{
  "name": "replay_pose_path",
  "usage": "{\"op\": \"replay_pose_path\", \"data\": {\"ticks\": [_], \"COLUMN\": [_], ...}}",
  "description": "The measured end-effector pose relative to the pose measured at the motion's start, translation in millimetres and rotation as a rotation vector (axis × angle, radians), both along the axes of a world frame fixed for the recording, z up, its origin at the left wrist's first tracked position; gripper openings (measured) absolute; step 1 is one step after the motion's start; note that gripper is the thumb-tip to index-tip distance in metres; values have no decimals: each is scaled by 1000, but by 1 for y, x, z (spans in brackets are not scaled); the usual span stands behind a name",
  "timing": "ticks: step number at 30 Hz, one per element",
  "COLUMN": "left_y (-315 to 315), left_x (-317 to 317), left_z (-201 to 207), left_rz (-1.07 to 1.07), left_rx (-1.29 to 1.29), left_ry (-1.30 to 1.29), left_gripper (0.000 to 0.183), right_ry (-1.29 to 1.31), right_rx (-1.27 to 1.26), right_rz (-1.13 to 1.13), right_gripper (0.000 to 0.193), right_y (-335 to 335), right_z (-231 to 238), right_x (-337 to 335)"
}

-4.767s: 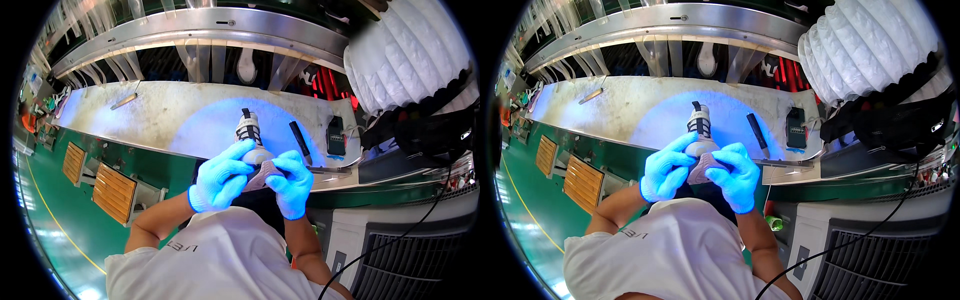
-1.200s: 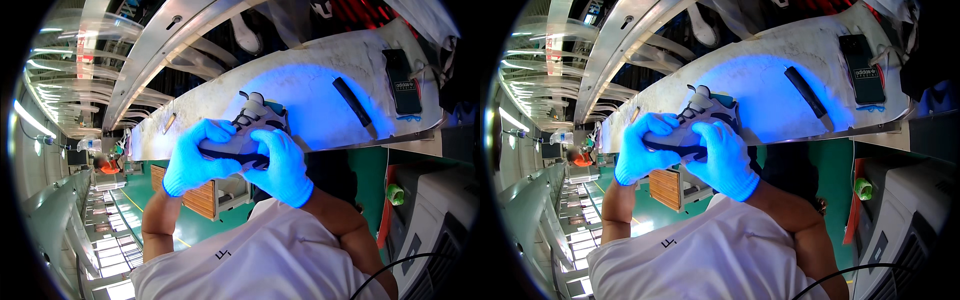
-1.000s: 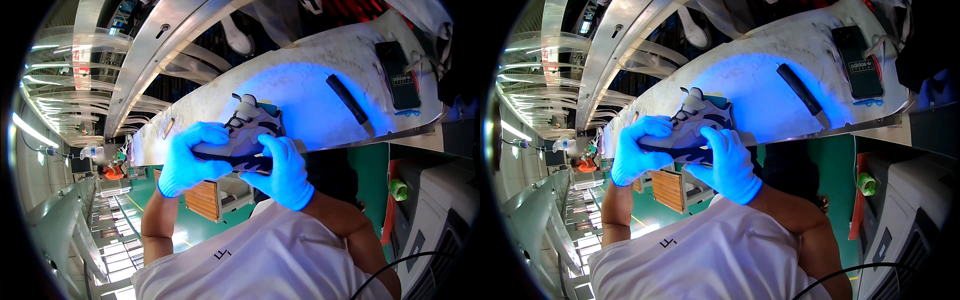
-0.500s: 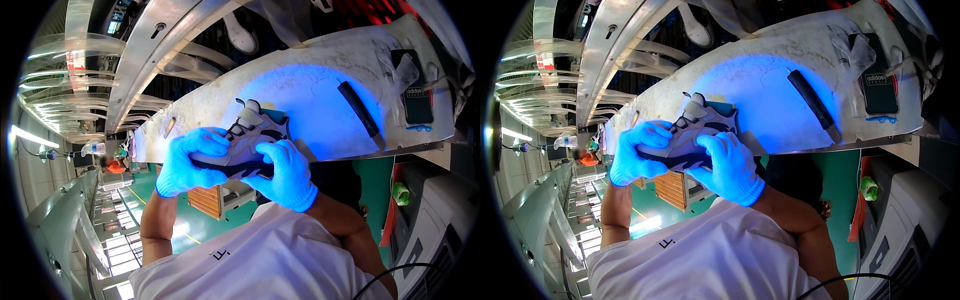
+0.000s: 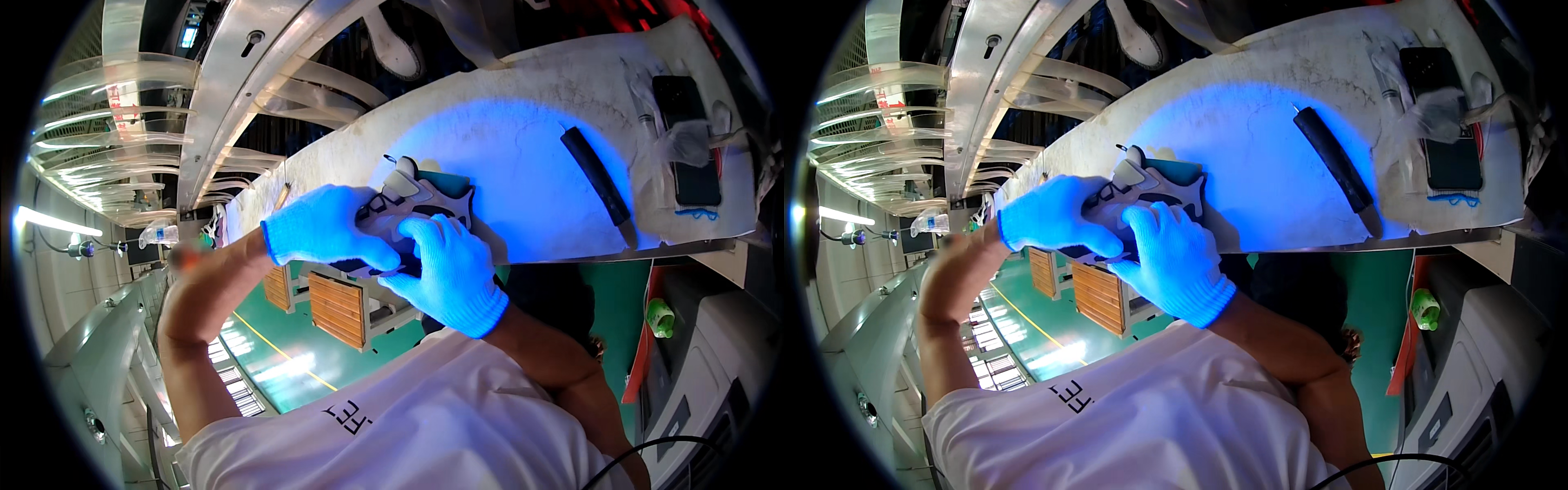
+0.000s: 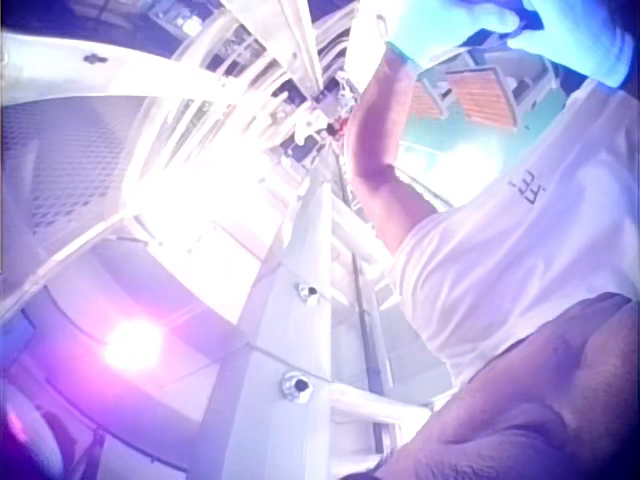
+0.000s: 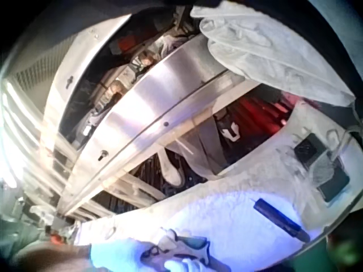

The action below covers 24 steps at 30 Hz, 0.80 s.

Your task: The person assembles a sneaker on a factory workbench, wearing blue gloves. They insert a black insole into the shoe, press it down, and use a black tool to adjust the fit. The person repeatedly handles the shoe, checking the interior and exterior, and places it on a conveyor belt before retrieving it again.

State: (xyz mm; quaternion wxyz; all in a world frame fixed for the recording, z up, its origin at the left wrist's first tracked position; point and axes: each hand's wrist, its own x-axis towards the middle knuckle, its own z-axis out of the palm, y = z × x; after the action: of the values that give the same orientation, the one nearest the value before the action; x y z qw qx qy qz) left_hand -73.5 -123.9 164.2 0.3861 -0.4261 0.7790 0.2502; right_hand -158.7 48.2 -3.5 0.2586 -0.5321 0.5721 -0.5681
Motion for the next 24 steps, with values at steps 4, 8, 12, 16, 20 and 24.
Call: {"op": "replay_pose_path", "data": {"ticks": [4, 8, 12, 16, 20, 24], "left_y": [10, 31, 58, 56, 51, 45], "left_x": [-2, 2, 27, 59, 60, 52], "left_z": [-1, 24, 54, 29, 27, 26], "left_rz": [50, 4, -130, -98, -176, -183], "left_rx": [-84, -158, -2, -24, -5, 76], "left_ry": [60, 22, 393, 497, 479, 486], "left_gripper": [80, 90, 109, 110, 99, 92], "right_ry": [-21, -95, -162, 26, 79, 38], "right_rx": [11, -6, -42, -128, -72, -35], "right_rz": [6, 11, -7, -3, 22, 36], "right_gripper": [78, 79, 82, 83, 76, 76], "right_y": [1, 19, 43, 44, 51, 48], "right_z": [6, 15, 6, 1, 1, -6], "right_x": [0, -8, 2, 0, -3, -6]}}
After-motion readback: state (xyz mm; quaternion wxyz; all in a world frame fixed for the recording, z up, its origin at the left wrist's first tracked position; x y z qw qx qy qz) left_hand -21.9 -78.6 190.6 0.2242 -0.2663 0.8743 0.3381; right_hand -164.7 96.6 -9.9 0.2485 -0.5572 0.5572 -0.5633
